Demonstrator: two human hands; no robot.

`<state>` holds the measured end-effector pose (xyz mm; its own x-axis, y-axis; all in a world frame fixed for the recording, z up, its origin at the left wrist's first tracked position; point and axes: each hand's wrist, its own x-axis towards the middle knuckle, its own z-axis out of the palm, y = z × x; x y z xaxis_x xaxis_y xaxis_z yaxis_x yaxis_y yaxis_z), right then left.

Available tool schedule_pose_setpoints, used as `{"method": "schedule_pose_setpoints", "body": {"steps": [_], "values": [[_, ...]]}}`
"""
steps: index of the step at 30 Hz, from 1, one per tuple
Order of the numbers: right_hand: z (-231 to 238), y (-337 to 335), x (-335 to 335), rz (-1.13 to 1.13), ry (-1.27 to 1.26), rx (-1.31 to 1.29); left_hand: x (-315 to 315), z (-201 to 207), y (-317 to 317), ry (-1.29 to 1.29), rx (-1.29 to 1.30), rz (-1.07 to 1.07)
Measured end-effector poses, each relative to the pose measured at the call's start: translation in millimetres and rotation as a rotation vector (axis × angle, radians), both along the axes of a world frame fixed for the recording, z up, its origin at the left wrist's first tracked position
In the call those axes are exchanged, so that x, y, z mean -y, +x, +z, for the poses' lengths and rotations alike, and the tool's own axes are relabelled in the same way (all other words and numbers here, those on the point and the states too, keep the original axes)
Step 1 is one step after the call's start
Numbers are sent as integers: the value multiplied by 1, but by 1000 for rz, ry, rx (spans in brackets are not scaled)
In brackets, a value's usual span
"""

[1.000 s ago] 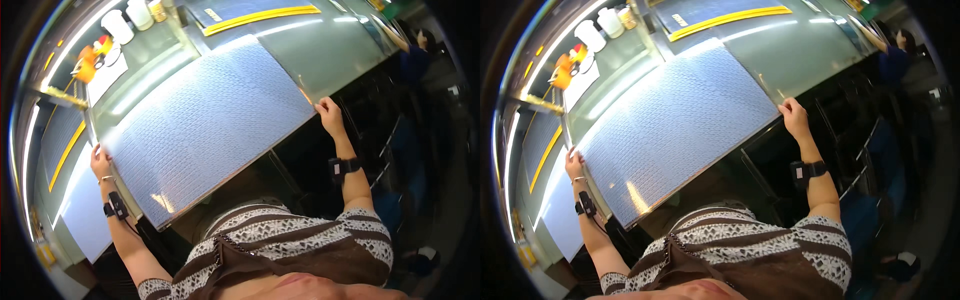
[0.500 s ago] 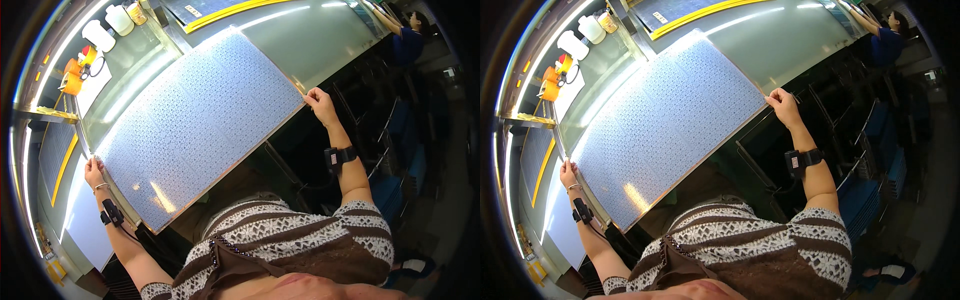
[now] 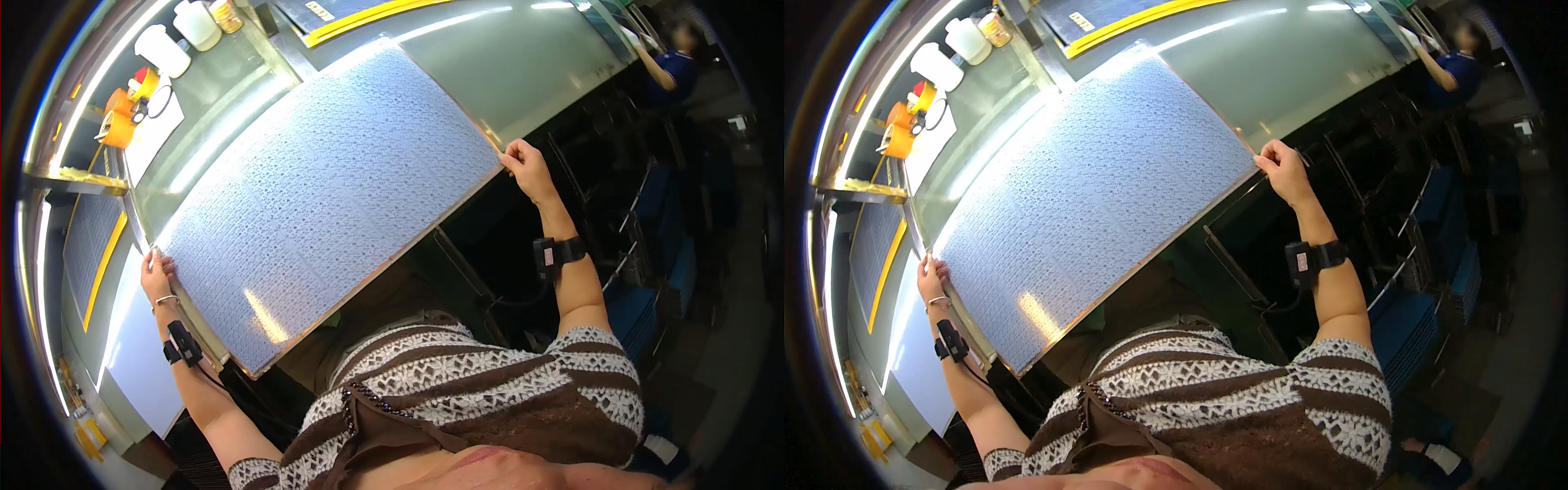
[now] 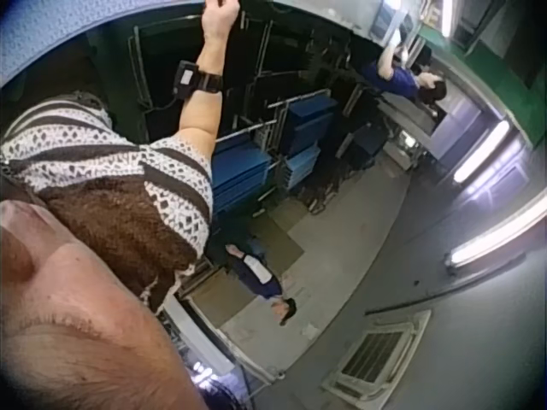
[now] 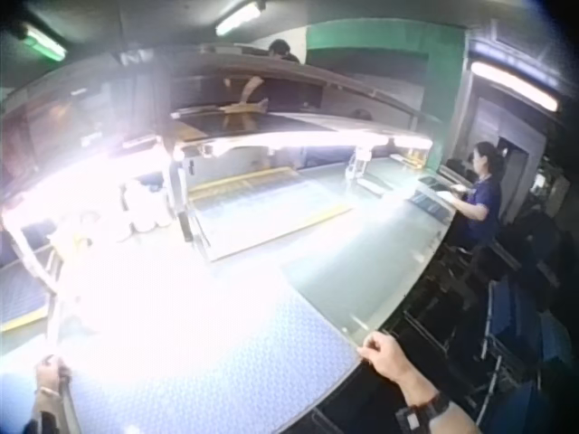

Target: The recorder is inspecting and sorting large, thin panels, possibly printed circuit boards or screen components, on a light table and placing them into a vertical rack.

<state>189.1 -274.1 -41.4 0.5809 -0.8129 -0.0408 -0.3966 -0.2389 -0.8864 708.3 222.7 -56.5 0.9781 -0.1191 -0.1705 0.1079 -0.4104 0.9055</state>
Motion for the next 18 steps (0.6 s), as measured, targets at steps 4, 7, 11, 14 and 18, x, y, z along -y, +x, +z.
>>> {"method": "schedule_pose_setpoints", "body": {"steps": [4, 7, 11, 14, 18], "values": [[7, 2, -6, 5, -132, -114, -1, -7, 1, 287, 77, -154], [12, 1, -12, 50, -5, -58, 6, -1, -11, 509, 423, -23], [7, -3, -10, 22, 68, -76, 19, 23, -29, 673, 347, 42], [0, -9, -5, 4, 123, -49, 23, 37, -38, 664, 366, 4], [-2, -16, -1, 95, 84, -11, 22, 36, -41, 729, 444, -27]]}}
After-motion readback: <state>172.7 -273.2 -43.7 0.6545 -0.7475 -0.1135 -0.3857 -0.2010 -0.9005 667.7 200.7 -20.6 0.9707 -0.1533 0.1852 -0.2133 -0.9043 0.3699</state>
